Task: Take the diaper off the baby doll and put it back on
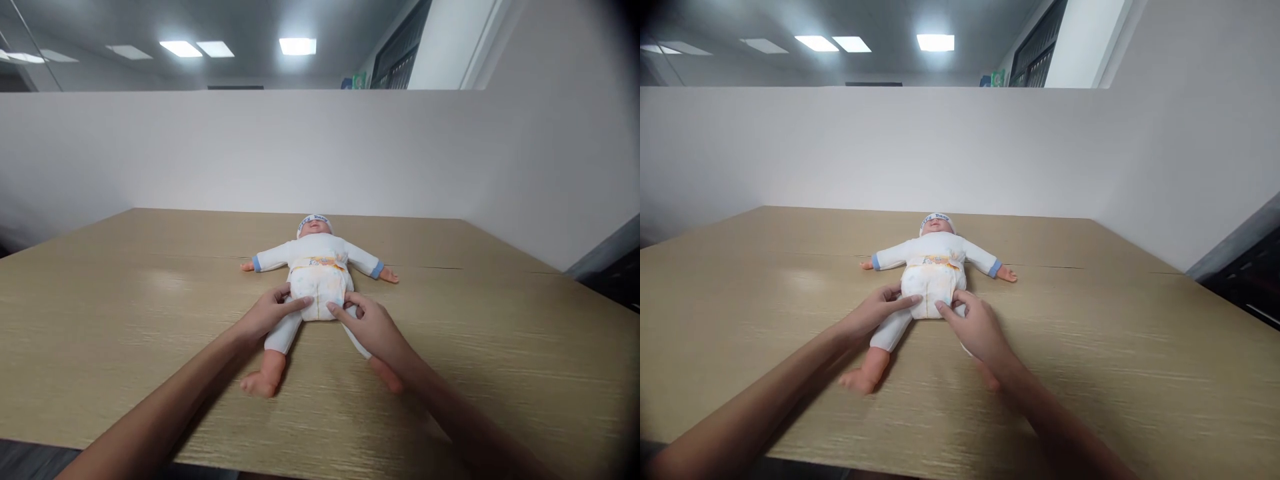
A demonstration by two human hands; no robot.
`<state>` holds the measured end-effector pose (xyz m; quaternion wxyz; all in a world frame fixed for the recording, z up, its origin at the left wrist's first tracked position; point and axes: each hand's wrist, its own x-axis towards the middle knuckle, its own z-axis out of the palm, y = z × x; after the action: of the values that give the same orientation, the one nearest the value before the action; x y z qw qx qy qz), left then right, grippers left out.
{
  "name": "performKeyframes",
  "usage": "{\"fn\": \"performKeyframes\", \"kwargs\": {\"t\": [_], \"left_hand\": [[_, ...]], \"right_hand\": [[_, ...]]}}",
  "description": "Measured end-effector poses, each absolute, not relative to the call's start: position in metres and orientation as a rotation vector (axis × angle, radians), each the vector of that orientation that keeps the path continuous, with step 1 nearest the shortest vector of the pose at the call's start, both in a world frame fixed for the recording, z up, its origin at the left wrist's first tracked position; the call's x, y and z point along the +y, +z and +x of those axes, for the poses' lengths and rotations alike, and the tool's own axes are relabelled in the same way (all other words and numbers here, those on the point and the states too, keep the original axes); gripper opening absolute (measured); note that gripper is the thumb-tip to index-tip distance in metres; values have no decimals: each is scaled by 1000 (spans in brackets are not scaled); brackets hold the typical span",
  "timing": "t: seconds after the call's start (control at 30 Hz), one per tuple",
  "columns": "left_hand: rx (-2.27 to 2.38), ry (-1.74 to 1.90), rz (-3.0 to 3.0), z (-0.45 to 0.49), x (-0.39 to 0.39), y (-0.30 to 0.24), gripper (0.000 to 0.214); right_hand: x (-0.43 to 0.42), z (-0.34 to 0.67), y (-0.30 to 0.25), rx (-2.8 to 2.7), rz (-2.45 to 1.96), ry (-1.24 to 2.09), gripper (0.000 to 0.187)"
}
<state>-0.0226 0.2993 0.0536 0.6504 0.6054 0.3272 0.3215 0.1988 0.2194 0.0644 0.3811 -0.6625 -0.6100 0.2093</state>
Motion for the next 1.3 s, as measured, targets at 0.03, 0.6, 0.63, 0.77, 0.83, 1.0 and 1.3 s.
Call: {"fn": "performKeyframes", "kwargs": {"t": [0.03,0.6,0.63,0.77,0.83,1.0,1.3], "left_hand": [[722,717,1307,-23,299,55,47],[832,850,1649,-71,307,41,34],[881,903,1794,-77,316,39,30],[1111,1117,2450,-78,381,25,34],[1256,1114,2642,-66,417,20,47],[1471,819,2825,-29,474,19,50],[1574,600,2782,-21,471,32,47]], "right_hand": [[219,201,65,-1531,-1681,592,35],[175,236,68,-1638,-1800,341,38],[181,246,66,-1627,-1821,310,39],[246,281,48,-1787,-1660,-280,39],[288,291,40,-1882,-1668,-496,48],[358,284,31,-2000,-1823,-532,58],[367,294,58,-1862,-2142,-80,40]]}}
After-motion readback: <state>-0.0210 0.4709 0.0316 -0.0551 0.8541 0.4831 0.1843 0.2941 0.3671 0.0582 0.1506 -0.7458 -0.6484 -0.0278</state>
